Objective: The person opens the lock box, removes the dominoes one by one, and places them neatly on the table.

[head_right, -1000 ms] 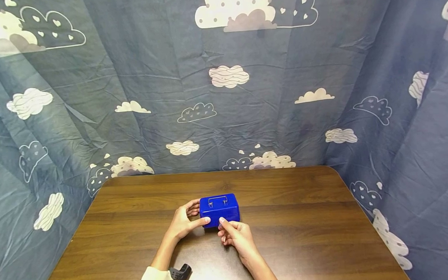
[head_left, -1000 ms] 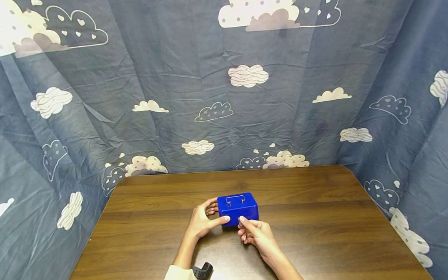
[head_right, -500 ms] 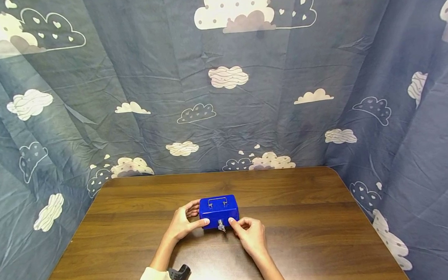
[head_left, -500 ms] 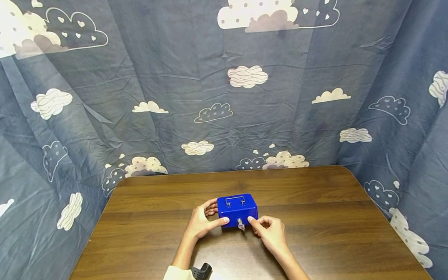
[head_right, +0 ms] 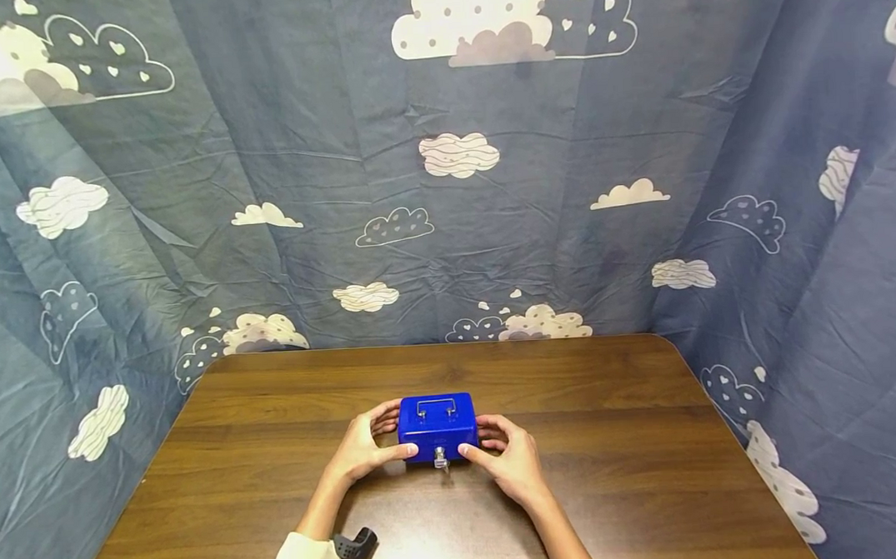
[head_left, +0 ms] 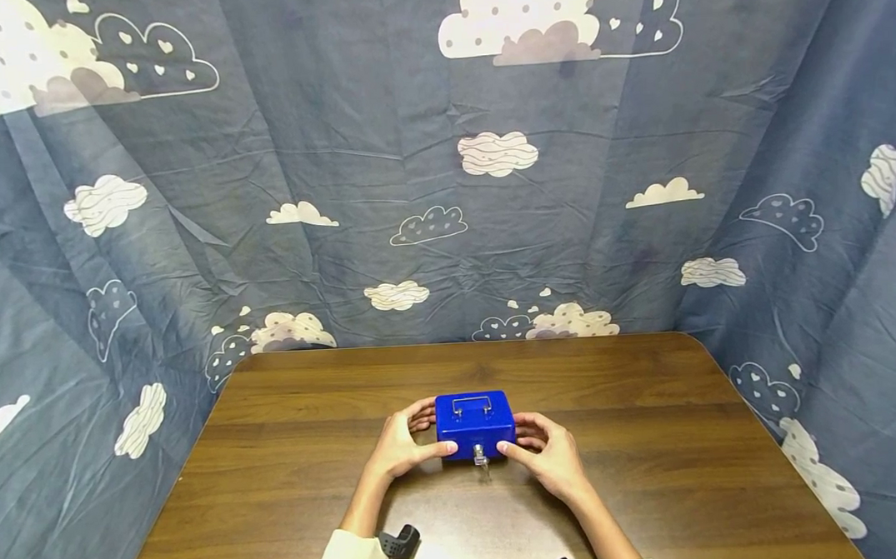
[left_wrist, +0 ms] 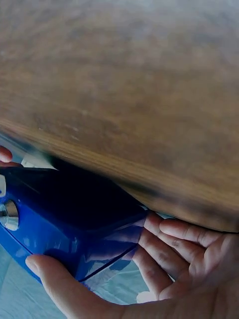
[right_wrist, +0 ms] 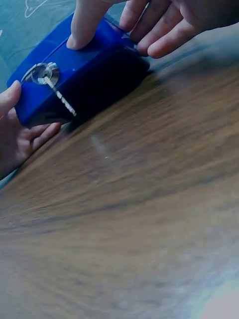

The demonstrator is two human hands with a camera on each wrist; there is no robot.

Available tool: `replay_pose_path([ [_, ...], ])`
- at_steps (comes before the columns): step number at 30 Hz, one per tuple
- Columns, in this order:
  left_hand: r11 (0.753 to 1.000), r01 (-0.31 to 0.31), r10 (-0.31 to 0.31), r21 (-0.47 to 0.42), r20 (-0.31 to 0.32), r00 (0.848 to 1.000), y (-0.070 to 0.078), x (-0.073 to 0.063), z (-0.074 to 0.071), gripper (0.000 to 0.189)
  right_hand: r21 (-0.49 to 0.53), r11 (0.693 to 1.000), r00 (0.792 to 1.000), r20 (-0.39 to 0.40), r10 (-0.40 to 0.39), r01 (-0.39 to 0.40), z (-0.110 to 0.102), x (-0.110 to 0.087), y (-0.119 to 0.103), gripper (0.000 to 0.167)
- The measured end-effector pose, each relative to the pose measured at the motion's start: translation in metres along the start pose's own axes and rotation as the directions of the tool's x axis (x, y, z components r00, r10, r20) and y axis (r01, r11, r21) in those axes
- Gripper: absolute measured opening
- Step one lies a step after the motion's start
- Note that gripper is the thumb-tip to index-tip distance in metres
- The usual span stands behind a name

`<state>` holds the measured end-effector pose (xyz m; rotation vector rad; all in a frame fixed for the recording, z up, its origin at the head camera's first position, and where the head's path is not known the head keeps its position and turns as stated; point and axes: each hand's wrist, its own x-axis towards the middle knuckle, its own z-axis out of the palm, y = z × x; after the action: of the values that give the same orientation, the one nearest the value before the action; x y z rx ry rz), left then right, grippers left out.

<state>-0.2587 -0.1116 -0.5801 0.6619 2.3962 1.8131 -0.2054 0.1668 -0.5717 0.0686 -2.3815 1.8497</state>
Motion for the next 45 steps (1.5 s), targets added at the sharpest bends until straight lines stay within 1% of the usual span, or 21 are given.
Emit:
replay_pose_path([
  [7,1.000,0.004,-0.005,0.016,0.018,1.000,0.000,0.001,0.000,0.087,0.024,1.000,0.999,0.026,-0.021,0.020,-0.003,0.000,0.004,0.054],
  [12,1.000,-0.001,0.001,0.012,0.024,1.000,-0.001,0.000,-0.001,0.088,0.025,0.998,0.998,0.029,-0.056,0.055,-0.002,-0.002,0.004,0.052],
  [16,1.000,-0.001,0.000,0.004,0.031,1.000,-0.002,-0.001,-0.001,0.089,0.034,0.998,0.998,0.041,-0.054,0.053,-0.002,-0.004,0.004,0.052],
  [18,1.000,-0.003,0.003,0.006,0.033,0.999,-0.001,-0.001,-0.001,0.089,0.044,0.998,0.998,0.048,-0.036,0.034,-0.002,-0.003,0.004,0.053],
  [26,1.000,-0.021,0.021,-0.002,0.047,0.999,-0.001,-0.001,0.000,0.093,0.045,0.997,0.993,0.087,-0.074,0.070,-0.004,-0.003,0.006,0.059],
  [31,1.000,-0.020,0.019,0.010,0.052,0.998,-0.002,-0.001,-0.001,0.092,0.025,0.995,0.989,0.112,-0.097,0.094,-0.006,-0.002,0.006,0.060],
  [35,0.999,-0.014,0.012,0.030,0.065,0.998,-0.002,-0.002,-0.002,0.096,0.002,0.995,0.987,0.125,-0.102,0.103,-0.008,0.000,0.009,0.059],
  [36,0.999,-0.022,0.019,0.033,0.067,0.998,-0.002,-0.002,-0.003,0.097,-0.002,0.994,0.986,0.127,-0.105,0.106,-0.009,0.000,0.010,0.059],
  [40,0.999,-0.019,0.016,0.046,0.068,0.998,-0.002,-0.002,-0.004,0.099,-0.015,0.994,0.983,0.151,-0.105,0.108,-0.010,0.002,0.012,0.060],
  [42,0.998,-0.029,0.025,0.053,0.069,0.997,-0.002,-0.002,-0.004,0.100,-0.016,0.994,0.981,0.166,-0.102,0.106,-0.011,0.002,0.012,0.060],
  [45,0.998,-0.024,0.019,0.063,0.079,0.997,-0.001,-0.002,-0.003,0.101,-0.010,0.995,0.981,0.169,-0.096,0.099,-0.013,0.000,0.013,0.059],
])
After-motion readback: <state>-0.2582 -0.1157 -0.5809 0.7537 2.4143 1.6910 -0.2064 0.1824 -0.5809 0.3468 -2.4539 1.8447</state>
